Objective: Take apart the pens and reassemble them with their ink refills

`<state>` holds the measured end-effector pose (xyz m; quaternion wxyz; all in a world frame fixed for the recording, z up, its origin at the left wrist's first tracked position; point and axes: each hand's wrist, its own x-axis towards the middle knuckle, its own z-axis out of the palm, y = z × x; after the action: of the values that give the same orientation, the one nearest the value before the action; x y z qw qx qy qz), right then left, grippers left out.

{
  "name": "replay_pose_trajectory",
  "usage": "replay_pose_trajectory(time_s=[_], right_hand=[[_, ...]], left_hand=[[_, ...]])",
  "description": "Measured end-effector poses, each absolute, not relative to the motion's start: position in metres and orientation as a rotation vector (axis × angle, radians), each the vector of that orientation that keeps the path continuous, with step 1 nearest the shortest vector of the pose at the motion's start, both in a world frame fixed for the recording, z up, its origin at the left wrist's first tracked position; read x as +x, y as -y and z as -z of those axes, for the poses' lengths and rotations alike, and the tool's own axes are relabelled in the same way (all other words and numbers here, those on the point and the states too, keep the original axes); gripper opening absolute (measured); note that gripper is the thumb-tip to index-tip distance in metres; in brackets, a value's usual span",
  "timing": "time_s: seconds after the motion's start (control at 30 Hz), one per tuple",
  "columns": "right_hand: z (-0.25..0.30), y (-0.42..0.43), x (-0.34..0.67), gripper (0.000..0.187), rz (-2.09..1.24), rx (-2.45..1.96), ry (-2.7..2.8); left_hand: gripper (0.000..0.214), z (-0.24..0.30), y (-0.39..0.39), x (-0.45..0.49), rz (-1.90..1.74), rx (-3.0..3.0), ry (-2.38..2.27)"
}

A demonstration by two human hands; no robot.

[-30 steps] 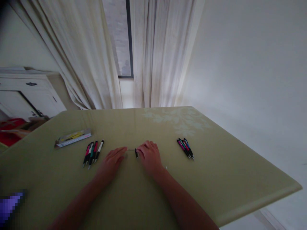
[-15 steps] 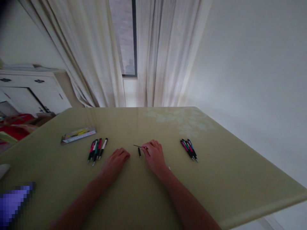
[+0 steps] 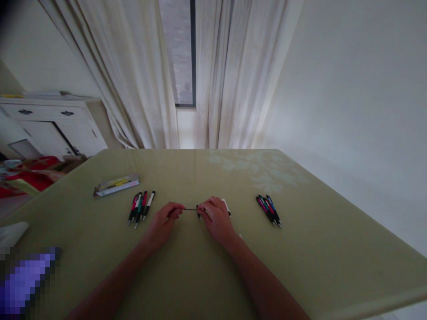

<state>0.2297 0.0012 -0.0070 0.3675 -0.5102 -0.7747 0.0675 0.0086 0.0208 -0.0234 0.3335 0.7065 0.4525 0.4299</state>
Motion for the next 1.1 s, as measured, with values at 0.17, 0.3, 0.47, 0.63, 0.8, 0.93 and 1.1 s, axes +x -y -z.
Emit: replay_pose_trajectory(time_s=[0.17, 0.3, 0.47, 0.63, 0.8, 0.93, 1.1], right_hand=[[0.0069, -0.0016, 0.2293, 0.013, -0.152, -1.319, 2.015], [0.0073, -0.0012, 0.2289, 0.012, -0.146, -1.335, 2.047], [0.0071, -0.0009, 0.2287, 0.012, -0.148, -1.348, 2.027], [0.008, -0.0013, 0.2284, 0.013, -0.145, -1.33, 2.023], [0.0071, -0.0005, 0.2271, 0.014, -0.133, -1.346, 2.002], [0.0063, 0.0001, 0.2272, 0.016, -0.127, -1.349, 2.024], [0.006, 0.001, 0.2275, 0.01, -0.111, -1.345, 2.044]], left_hand=[[0.027, 0.0235, -0.021, 0.0075, -1.135, 1.793, -1.158], [0.028, 0.0218, -0.0195, 0.009, -1.126, 1.798, -1.152], [0.027, 0.0201, -0.0188, 0.0087, -1.171, 1.795, -1.169], [0.024, 0.0185, -0.0192, 0.0062, -1.168, 1.848, -1.175], [0.024, 0.0176, -0.0207, 0.0035, -1.201, 1.852, -1.171], [0.023, 0.0166, -0.02, 0.0035, -1.154, 1.929, -1.163], [0.023, 0.0167, -0.0182, 0.0036, -1.116, 2.06, -1.183]])
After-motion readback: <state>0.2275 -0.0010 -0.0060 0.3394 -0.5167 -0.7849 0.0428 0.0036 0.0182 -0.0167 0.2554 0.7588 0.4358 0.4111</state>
